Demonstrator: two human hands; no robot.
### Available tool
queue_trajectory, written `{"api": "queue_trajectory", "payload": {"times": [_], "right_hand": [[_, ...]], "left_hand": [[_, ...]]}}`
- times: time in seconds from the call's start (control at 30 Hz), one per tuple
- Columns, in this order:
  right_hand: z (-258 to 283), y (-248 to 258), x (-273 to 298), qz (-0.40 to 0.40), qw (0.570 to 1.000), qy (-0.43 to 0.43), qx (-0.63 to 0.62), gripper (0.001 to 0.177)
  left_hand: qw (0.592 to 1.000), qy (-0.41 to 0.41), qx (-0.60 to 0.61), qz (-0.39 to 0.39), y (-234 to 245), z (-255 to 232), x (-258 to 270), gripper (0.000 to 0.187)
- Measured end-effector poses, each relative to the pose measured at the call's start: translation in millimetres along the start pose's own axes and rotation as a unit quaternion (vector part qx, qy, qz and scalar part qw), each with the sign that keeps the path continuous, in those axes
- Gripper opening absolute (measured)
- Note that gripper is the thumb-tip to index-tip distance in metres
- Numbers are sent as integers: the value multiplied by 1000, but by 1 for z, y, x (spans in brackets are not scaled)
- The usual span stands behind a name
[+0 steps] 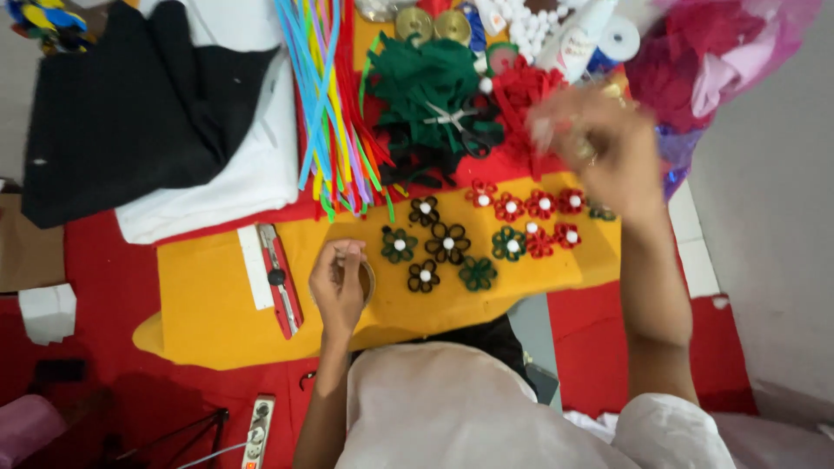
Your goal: Assembling small decorative flowers from fabric scraps and tape.
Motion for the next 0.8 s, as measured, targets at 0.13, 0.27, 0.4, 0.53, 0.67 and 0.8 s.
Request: {"api": "queue_trajectory", "payload": {"times": [0.13,0.27,0.4,0.53,0.67,0.8], "right_hand": [[1,-43,74,40,993,-98,-49,28],[-10,-81,121,59,995,-81,-18,25],[-7,-109,140,84,996,-36,7,23],[-8,-116,145,88,995,-14,34,23],[-12,-120,145,108,988,10,110,22],[-8,-124,142,142,979,18,142,21]], "left_hand": [[998,-32,-47,-10,-2,-8,0,16],[997,-44,-61,-2,-3,-9,1,14],[997,-44,-52,-27,-3,-7,2,13],[997,-38,-64,-15,-2,-3,3,17],[998,-30,-50,-21,-3,-6,3,16],[998,-30,-49,-21,-4,-6,2,16]]}}
Point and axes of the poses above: each hand's wrist, its own x-axis away from the middle knuckle, its own y-axis out of the back of the hand, z = x × y, the point moved 6 cm from there along -x, towards the middle knuckle, and after that the axes turned 8 degrees about x, right-handed, at the moved point
